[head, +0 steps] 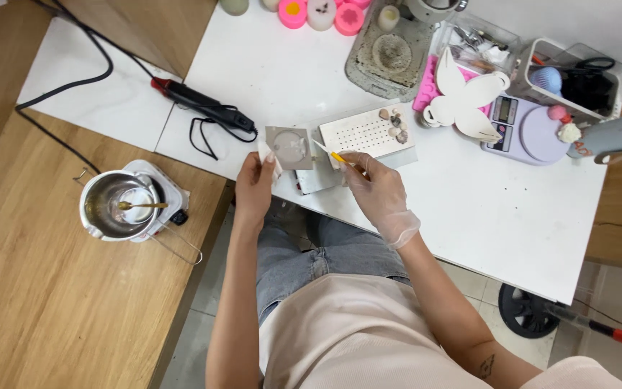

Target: Cleaning and scraping excess wax from a candle mold to prepare it for decoration or packaging.

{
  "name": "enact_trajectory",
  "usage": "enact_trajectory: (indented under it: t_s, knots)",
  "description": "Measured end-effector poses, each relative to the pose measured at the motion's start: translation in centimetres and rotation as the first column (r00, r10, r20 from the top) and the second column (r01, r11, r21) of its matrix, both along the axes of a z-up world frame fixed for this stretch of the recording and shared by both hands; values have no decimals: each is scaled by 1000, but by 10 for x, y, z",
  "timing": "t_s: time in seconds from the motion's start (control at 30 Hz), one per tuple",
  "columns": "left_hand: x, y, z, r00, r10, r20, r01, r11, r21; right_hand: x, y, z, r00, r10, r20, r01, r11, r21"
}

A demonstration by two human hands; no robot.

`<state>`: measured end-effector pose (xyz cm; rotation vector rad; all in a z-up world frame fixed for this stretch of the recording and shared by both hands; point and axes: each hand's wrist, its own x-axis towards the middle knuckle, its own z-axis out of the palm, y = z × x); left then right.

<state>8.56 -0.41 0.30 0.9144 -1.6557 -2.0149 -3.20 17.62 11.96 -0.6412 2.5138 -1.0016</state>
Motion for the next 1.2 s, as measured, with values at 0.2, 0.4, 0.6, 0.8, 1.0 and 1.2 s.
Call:
enact_trajectory:
  t_s: [0.2,0.4,0.6,0.8,1.0,1.2]
  knots:
    - [76,-33,23,970,243,12,-242,970,-23,29,-43,6,981,194,-29,-195,980,-50]
    - [133,-50,19,884,468,3,-467,882,-56,59,-101,4,882,449,-140,-451,892,20]
    - [174,-65,6,821,569,-42,-570,815,-104,99,-147,8,747,613,-257,-622,781,56]
    - [196,-68,12,779,626,-27,-621,765,-172,115,-182,4,709,637,-302,-647,758,79]
    - [207,-70,23,768,640,-5,-633,759,-150,120,-206,-3,699,650,-299,-699,710,-87]
    - [214,-71,32,824,565,42,-560,824,-90,89,-252,-60,776,558,293,-496,828,-262]
